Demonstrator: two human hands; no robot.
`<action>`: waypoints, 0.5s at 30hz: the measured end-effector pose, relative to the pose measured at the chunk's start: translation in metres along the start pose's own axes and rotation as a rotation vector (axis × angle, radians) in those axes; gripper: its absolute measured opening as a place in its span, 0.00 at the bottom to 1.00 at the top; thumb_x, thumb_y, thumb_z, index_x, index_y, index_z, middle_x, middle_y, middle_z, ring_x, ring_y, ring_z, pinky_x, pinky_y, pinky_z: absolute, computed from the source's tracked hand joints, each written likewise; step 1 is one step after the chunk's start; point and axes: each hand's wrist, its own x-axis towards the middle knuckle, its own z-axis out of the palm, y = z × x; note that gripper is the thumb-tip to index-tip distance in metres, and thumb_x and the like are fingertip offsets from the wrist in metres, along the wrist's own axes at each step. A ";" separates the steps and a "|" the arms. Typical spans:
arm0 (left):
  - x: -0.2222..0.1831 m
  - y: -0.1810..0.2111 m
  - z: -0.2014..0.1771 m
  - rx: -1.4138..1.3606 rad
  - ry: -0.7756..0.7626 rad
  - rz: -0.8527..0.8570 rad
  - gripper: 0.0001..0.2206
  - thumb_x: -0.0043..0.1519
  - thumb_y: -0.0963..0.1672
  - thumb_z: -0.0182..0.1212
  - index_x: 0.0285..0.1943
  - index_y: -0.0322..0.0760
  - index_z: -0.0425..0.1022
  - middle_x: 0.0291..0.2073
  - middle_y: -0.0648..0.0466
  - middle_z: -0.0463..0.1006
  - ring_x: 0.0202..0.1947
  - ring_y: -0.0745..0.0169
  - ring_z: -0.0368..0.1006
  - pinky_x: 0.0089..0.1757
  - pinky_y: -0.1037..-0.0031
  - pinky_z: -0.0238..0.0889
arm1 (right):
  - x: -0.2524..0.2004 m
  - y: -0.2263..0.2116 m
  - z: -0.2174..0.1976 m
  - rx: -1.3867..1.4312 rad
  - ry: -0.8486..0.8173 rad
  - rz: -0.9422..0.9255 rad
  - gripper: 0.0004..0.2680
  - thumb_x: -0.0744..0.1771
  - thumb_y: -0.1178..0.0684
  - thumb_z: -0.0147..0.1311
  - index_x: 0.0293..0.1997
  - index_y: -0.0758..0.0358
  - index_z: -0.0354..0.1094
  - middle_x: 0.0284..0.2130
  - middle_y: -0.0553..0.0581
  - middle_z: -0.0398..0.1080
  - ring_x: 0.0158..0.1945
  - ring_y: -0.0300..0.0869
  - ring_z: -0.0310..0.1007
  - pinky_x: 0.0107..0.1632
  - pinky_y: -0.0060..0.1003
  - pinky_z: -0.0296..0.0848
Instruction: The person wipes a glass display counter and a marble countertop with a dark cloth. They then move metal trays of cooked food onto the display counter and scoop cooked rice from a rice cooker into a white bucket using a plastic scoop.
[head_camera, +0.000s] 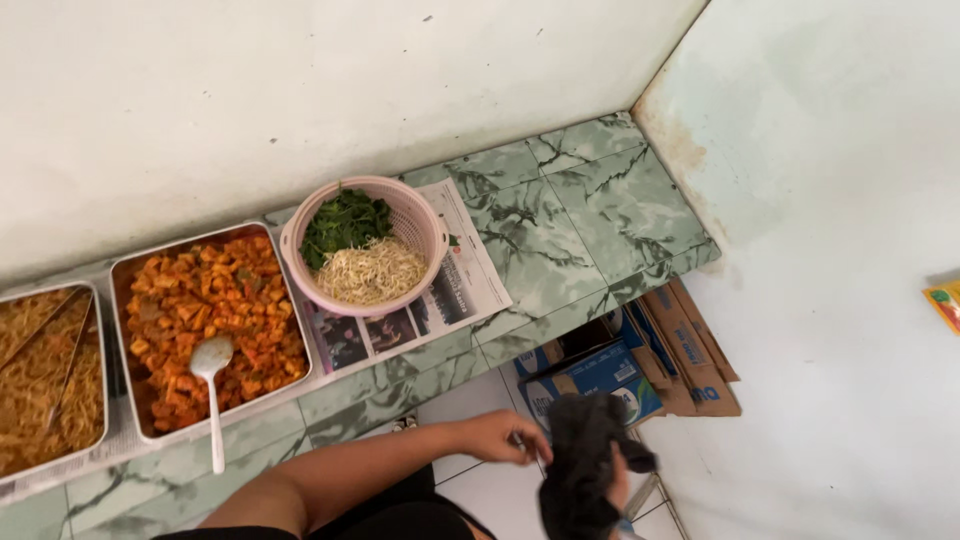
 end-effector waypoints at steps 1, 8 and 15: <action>0.009 0.002 -0.017 0.002 0.069 0.003 0.12 0.64 0.39 0.60 0.56 0.35 0.79 0.49 0.52 0.82 0.48 0.65 0.78 0.49 0.71 0.70 | 0.005 -0.020 0.018 0.042 -0.212 -0.008 0.22 0.73 0.36 0.43 0.66 0.66 0.66 0.50 0.66 0.73 0.48 0.59 0.75 0.46 0.53 0.74; 0.039 -0.003 -0.116 0.128 0.494 0.099 0.11 0.61 0.38 0.58 0.51 0.33 0.79 0.46 0.53 0.83 0.48 0.63 0.79 0.49 0.71 0.72 | 0.083 -0.134 0.077 -0.268 0.287 -0.288 0.21 0.70 0.38 0.46 0.64 0.65 0.64 0.50 0.59 0.72 0.48 0.47 0.75 0.49 0.42 0.73; 0.076 -0.015 -0.172 0.110 0.870 -0.018 0.08 0.62 0.39 0.60 0.49 0.33 0.79 0.44 0.54 0.83 0.44 0.65 0.79 0.46 0.71 0.72 | 0.290 -0.189 0.077 -1.150 0.322 -0.743 0.26 0.64 0.41 0.65 0.60 0.76 0.67 0.57 0.66 0.73 0.57 0.53 0.73 0.60 0.44 0.69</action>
